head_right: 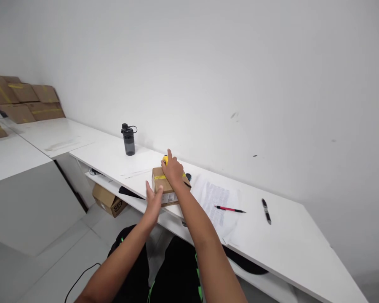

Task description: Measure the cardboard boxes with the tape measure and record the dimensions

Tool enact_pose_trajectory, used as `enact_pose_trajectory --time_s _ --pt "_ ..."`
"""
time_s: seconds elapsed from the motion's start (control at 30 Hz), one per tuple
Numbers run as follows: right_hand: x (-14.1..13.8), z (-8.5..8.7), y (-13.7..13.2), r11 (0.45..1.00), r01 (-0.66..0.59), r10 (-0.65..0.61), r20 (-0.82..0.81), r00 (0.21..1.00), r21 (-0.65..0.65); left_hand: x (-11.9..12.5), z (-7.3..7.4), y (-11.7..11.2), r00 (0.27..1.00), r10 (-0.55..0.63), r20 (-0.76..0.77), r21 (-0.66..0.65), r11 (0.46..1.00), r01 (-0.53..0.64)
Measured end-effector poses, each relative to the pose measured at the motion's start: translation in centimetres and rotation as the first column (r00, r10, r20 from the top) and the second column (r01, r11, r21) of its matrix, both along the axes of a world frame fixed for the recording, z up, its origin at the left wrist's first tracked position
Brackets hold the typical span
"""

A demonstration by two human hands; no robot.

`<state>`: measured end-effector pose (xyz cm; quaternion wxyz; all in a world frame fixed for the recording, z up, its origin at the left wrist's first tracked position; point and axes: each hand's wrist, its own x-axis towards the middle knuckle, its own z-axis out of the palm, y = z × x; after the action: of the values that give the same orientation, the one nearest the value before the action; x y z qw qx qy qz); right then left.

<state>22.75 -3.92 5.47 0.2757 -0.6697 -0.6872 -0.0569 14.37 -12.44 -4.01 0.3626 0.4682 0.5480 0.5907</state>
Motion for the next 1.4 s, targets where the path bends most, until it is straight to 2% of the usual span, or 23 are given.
enact_pose_trajectory --time_s 0.07,0.1,0.17,0.23,0.3,0.37,0.47,0.6,0.77,0.87,1.03,1.23,1.4 --pt "0.2 -0.4 -0.3 0.999 -0.001 0.0 0.01 1.0 0.034 -1.1 1.5 1.5 0.988 0.145 -0.059 0.053 0.989 -0.142" --pt "0.3 -0.5 -0.4 0.999 -0.002 0.001 0.014 1.0 0.053 -1.9 2.3 2.8 0.989 0.13 -0.066 0.09 0.988 -0.124" --pt "0.3 -0.7 -0.4 0.997 0.006 -0.007 0.009 1.0 0.081 -3.5 3.8 5.8 0.998 -0.049 0.033 0.077 0.996 0.047" --pt "0.3 -0.8 -0.3 0.996 0.011 -0.01 -0.008 1.0 0.084 -4.6 4.5 8.6 0.963 -0.226 0.143 0.107 0.971 0.212" --pt "0.2 -0.7 0.1 0.997 -0.014 0.015 -0.018 1.0 0.07 -5.2 4.4 10.4 0.908 -0.373 0.19 0.128 0.927 0.354" --pt "0.1 -0.6 0.5 0.996 -0.061 0.062 -0.015 0.998 0.058 -5.4 3.9 11.2 0.872 -0.443 0.207 0.114 0.896 0.429" --pt "0.1 -0.6 1.0 0.992 -0.101 0.103 -0.019 0.995 0.075 -5.3 3.1 11.6 0.881 -0.42 0.218 0.117 0.907 0.404" --pt "0.3 -1.0 1.1 0.974 -0.175 0.177 -0.004 0.984 0.146 -4.9 2.6 12.0 0.91 -0.386 0.15 0.197 0.914 0.355" --pt "0.5 -1.1 0.8 0.955 -0.249 0.243 0.055 0.968 0.163 -4.6 2.1 12.5 0.948 -0.313 0.06 0.206 0.933 0.295" --pt "0.4 -0.7 0.9 0.957 -0.263 0.255 0.072 0.964 0.124 -4.7 2.0 12.8 0.948 -0.315 0.039 0.205 0.931 0.301" --pt "-0.3 0.6 2.0 0.976 -0.216 0.213 0.094 0.973 0.022 -4.9 2.0 13.1 0.945 -0.325 0.013 0.197 0.928 0.317" --pt "-1.1 1.6 2.9 0.976 -0.191 0.204 0.131 0.97 -0.108 -4.9 1.5 12.6 0.943 -0.333 0.023 0.178 0.929 0.324" --pt "-0.9 2.2 3.3 0.968 -0.205 0.224 0.135 0.965 -0.144 -4.1 1.3 12.2 0.903 -0.37 0.217 0.171 0.926 0.338"
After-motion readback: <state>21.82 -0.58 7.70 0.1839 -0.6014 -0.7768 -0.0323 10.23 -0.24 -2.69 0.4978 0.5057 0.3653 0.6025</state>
